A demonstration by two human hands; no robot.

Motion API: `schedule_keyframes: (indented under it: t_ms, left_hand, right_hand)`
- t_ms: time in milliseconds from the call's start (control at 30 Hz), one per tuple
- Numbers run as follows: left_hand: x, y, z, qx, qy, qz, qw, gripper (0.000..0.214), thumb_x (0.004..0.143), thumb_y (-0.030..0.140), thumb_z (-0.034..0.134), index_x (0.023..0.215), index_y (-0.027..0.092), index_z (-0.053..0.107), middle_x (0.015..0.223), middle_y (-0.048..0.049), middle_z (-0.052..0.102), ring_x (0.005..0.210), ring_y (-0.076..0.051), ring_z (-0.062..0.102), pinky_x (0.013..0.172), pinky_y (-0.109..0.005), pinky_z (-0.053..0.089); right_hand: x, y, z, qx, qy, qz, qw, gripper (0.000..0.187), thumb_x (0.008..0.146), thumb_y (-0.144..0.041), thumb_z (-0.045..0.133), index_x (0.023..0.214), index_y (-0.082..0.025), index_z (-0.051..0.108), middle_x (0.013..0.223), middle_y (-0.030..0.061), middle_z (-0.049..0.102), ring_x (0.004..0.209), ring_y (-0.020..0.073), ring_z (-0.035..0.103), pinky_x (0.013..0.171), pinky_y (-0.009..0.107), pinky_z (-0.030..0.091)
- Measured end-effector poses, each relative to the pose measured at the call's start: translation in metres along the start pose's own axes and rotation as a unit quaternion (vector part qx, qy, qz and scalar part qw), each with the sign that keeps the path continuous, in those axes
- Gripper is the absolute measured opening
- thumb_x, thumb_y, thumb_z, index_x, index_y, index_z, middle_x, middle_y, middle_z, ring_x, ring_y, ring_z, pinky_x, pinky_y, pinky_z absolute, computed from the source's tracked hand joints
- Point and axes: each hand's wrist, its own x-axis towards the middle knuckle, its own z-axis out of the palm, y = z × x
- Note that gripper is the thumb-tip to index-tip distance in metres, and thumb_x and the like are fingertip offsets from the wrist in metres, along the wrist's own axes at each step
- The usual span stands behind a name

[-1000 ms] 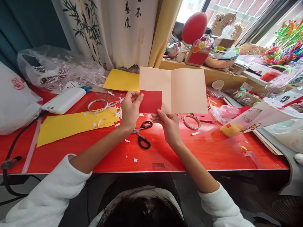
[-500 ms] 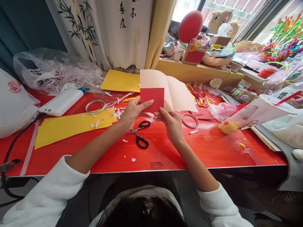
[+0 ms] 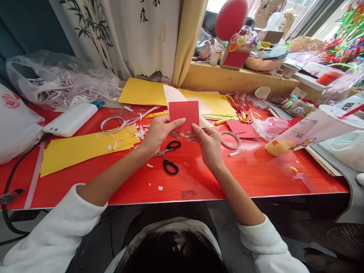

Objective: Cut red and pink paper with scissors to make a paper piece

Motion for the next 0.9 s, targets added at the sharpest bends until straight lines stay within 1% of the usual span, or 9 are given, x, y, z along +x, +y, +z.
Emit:
schedule_keyframes:
  t_ms: [233,367,533,733,900]
  left_hand:
    - [-0.0009,0.0026,-0.0009,-0.010,0.000,-0.002,1.000,0.024,0.075,0.033,0.068,0.088,0.013,0.071,0.088,-0.0073,0.071,0.060,-0.012,0.063,0.063,-0.029,0.057]
    - [-0.0008,0.0027,-0.0002,-0.004,0.007,-0.004,1.000,0.023,0.073,0.032,0.071,0.086,0.012,0.071,0.085,-0.0067,0.071,0.061,-0.013,0.064,0.065,-0.032,0.058]
    - [-0.0006,0.0028,0.0002,-0.008,0.000,0.015,1.000,0.020,0.074,0.030,0.070,0.085,0.012,0.071,0.086,-0.0059,0.071,0.062,-0.013,0.065,0.065,-0.033,0.059]
    - [-0.0015,0.0047,0.0003,-0.001,0.002,-0.006,1.000,0.021,0.075,0.032,0.070,0.083,0.012,0.071,0.083,-0.0060,0.071,0.059,-0.014,0.066,0.064,-0.032,0.059]
    - [-0.0023,0.0062,0.0010,-0.013,-0.009,0.004,1.000,0.020,0.075,0.031,0.070,0.081,0.012,0.071,0.080,-0.0055,0.070,0.059,-0.015,0.067,0.064,-0.033,0.060]
  right_hand:
    - [-0.0007,-0.0011,-0.0023,-0.007,0.011,0.016,1.000,0.027,0.076,-0.043,0.066,0.076,-0.016,0.068,0.071,0.0037,0.071,0.063,0.0151,0.068,0.065,0.029,0.056]
    - [-0.0003,-0.0004,-0.0030,-0.006,0.022,0.013,1.000,0.026,0.076,-0.043,0.067,0.076,-0.017,0.067,0.069,0.0031,0.070,0.063,0.0151,0.068,0.064,0.028,0.056]
    - [-0.0008,-0.0009,-0.0023,0.000,0.019,0.005,1.000,0.026,0.077,-0.043,0.066,0.073,-0.017,0.067,0.067,0.0030,0.070,0.062,0.0149,0.068,0.062,0.027,0.057]
    - [-0.0018,-0.0027,-0.0011,-0.020,0.023,0.011,0.999,0.027,0.078,-0.043,0.064,0.071,-0.017,0.067,0.069,0.0037,0.071,0.064,0.0148,0.068,0.062,0.027,0.057]
    - [-0.0020,-0.0027,-0.0013,-0.006,0.022,0.002,1.000,0.027,0.079,-0.041,0.064,0.073,-0.016,0.068,0.067,0.0042,0.071,0.061,0.0143,0.068,0.061,0.027,0.057]
